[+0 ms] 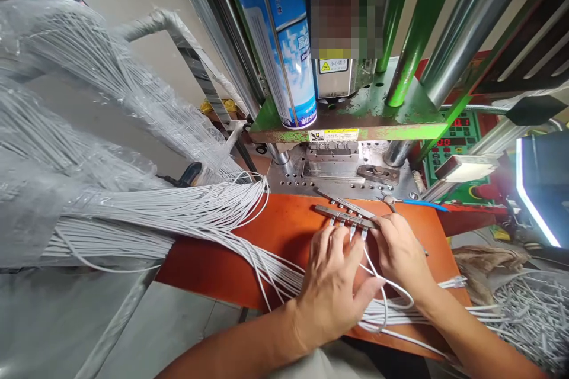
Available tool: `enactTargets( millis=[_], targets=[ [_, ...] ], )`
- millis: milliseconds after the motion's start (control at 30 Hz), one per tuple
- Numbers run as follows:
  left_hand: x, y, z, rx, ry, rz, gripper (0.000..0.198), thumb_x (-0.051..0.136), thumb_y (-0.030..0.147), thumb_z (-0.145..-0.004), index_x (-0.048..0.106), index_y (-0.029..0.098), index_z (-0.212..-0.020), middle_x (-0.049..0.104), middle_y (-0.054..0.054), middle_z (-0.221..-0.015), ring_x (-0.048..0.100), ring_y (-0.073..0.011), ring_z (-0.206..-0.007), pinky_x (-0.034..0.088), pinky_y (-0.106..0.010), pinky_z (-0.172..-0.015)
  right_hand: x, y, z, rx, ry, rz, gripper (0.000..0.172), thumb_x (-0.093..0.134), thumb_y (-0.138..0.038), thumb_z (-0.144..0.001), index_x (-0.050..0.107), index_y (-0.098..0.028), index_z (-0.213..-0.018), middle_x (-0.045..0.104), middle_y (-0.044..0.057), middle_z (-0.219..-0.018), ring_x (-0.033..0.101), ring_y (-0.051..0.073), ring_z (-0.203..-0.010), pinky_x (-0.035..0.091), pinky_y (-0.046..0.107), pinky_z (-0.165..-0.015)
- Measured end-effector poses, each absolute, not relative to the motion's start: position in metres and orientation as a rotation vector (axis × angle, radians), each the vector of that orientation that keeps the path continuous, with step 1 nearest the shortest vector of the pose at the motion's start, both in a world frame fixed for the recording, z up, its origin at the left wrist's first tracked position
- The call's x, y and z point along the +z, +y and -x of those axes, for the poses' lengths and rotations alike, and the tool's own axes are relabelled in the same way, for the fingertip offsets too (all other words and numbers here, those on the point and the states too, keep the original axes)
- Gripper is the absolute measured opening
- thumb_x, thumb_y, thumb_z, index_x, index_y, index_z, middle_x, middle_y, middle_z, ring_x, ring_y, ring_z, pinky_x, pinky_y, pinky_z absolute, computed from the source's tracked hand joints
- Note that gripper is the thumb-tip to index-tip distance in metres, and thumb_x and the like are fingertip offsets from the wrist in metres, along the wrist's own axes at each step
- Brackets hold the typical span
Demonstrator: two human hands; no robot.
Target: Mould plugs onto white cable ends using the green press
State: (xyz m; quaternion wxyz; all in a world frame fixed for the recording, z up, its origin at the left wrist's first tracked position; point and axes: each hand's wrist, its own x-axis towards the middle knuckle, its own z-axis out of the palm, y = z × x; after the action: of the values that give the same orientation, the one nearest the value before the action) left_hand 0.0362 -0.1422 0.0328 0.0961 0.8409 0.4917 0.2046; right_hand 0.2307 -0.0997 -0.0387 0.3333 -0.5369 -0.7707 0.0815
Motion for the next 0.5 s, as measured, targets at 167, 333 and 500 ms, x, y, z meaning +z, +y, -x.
enactTargets(
  millis=[167,333,500],
  targets=[
    [0.025,-0.155,-0.042,0.645,1.323,-2.426,0.072,0.028,0.071,-0.101,0.055,0.017,-0.14,0.061,-0.015,-0.125,0.056,-0.0313,-0.114,0.048,-0.049,-0.099,-0.021,-0.089,-0.239,0.216,-1.908,1.38,0.015,0.044,-0.028,-0.106,0.057,-0.021,-0.109,0.056,0.008,-0.098,0.054,0.024,-0.092,0.046,0.039,-0.082],
    [0.018,-0.143,-0.055,0.749,1.242,-2.534,0.067,0.032,0.077,-0.097,0.063,0.019,-0.108,0.065,-0.007,-0.09,0.06,-0.0239,-0.081,0.049,-0.039,-0.071,0.003,-0.053,-0.247,0.162,-1.818,1.29,0.016,0.046,-0.03,-0.105,0.059,-0.022,-0.11,0.059,0.007,-0.1,0.058,0.023,-0.095,0.047,0.04,-0.087],
    [0.016,-0.083,-0.059,0.84,1.308,-2.707,0.032,0.056,0.048,-0.098,0.059,0.02,-0.083,0.063,-0.004,-0.079,0.061,-0.0219,-0.074,0.049,-0.038,-0.07,0.017,0.012,-0.242,0.164,-1.738,1.231,0.026,0.047,-0.041,-0.103,0.064,-0.022,-0.1,0.063,0.009,-0.096,0.06,0.026,-0.095,0.049,0.043,-0.089]
  ],
)
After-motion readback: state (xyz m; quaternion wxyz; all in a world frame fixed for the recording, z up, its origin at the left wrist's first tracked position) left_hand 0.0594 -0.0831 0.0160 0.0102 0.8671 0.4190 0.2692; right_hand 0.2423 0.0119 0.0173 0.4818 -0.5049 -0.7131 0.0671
